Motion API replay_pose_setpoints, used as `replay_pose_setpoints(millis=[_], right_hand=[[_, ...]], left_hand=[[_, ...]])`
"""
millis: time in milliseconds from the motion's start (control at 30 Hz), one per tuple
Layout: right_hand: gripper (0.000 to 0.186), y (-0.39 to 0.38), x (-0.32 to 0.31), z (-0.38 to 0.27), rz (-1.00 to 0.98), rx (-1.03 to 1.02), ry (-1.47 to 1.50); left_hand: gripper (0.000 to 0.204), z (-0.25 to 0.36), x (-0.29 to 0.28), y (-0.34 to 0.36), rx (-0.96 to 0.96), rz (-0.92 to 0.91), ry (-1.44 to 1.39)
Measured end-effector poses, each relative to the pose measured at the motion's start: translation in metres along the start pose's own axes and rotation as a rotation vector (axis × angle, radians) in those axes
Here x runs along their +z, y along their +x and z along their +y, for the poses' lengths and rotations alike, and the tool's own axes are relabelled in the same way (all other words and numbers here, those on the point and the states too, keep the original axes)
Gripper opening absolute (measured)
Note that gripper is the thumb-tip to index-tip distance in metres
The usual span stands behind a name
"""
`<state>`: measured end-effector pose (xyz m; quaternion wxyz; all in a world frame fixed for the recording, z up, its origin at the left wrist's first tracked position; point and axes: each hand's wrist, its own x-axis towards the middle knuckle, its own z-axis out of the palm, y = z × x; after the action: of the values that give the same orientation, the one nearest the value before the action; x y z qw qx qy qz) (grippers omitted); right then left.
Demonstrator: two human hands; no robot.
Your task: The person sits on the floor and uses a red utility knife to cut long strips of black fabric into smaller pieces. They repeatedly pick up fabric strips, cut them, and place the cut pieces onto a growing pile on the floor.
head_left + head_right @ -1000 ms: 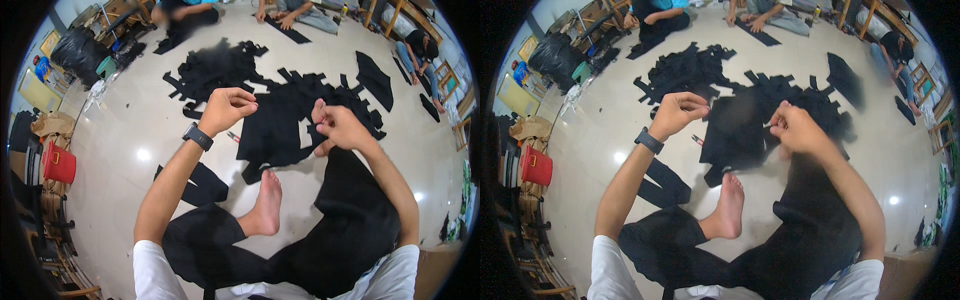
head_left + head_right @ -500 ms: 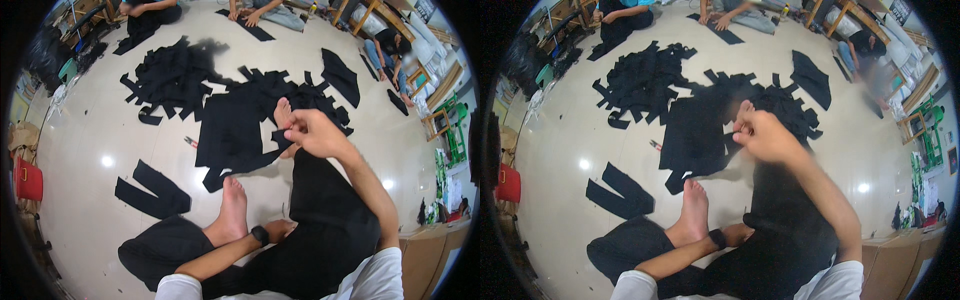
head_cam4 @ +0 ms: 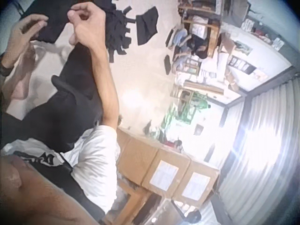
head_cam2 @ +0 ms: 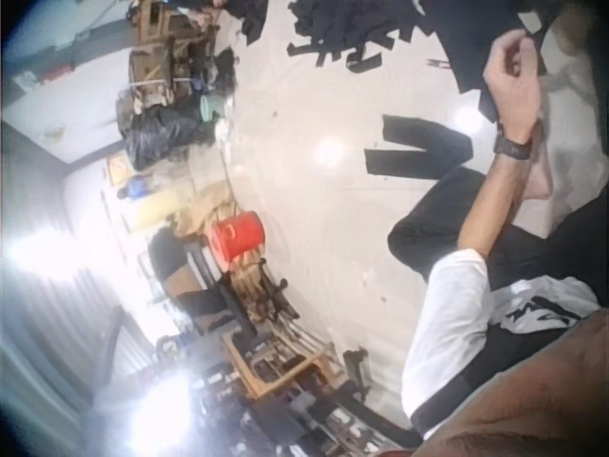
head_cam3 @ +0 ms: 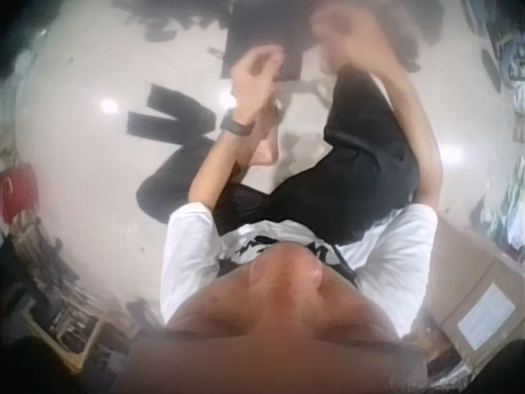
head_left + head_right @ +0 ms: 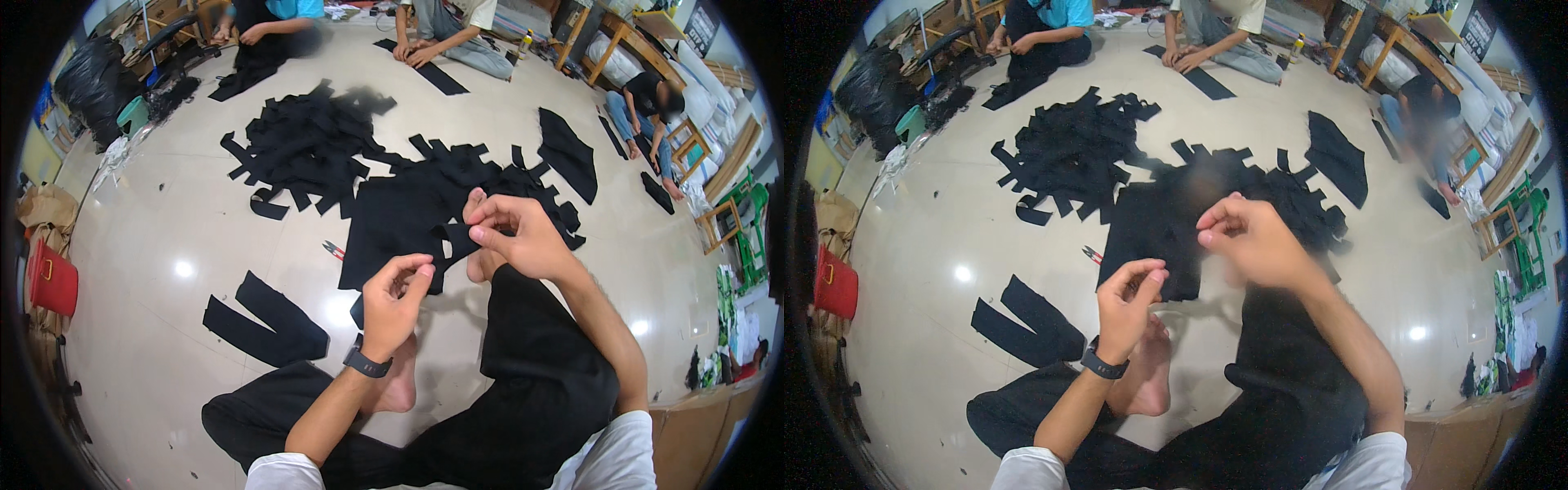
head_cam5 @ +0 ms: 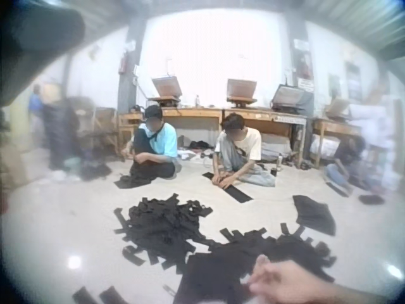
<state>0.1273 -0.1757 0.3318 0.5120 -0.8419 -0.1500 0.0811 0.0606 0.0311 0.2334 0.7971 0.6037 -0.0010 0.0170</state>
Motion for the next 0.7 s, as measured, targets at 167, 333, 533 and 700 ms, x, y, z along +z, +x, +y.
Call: replay_pose_setpoints(millis=[167, 333, 533, 700], right_hand=[[0.016, 0.003, 0.011, -0.013, -0.051, -0.006, 0.023], [0.015, 0.004, 0.016, -0.020, -0.069, -0.055, -0.037], [0.014, 0.004, 0.019, -0.026, -0.072, -0.013, -0.022], [0.013, 0.004, 0.018, -0.026, -0.063, 0.034, -0.012]], left_hand=[[0.022, 0.027, -0.005, 0.013, 0.103, -0.089, -0.017], [0.020, 0.039, -0.006, 0.016, 0.065, -0.041, 0.076], [0.019, 0.034, -0.012, 0.019, 0.052, -0.029, -0.035], [0.019, 0.035, -0.009, 0.015, 0.083, -0.033, 0.044]])
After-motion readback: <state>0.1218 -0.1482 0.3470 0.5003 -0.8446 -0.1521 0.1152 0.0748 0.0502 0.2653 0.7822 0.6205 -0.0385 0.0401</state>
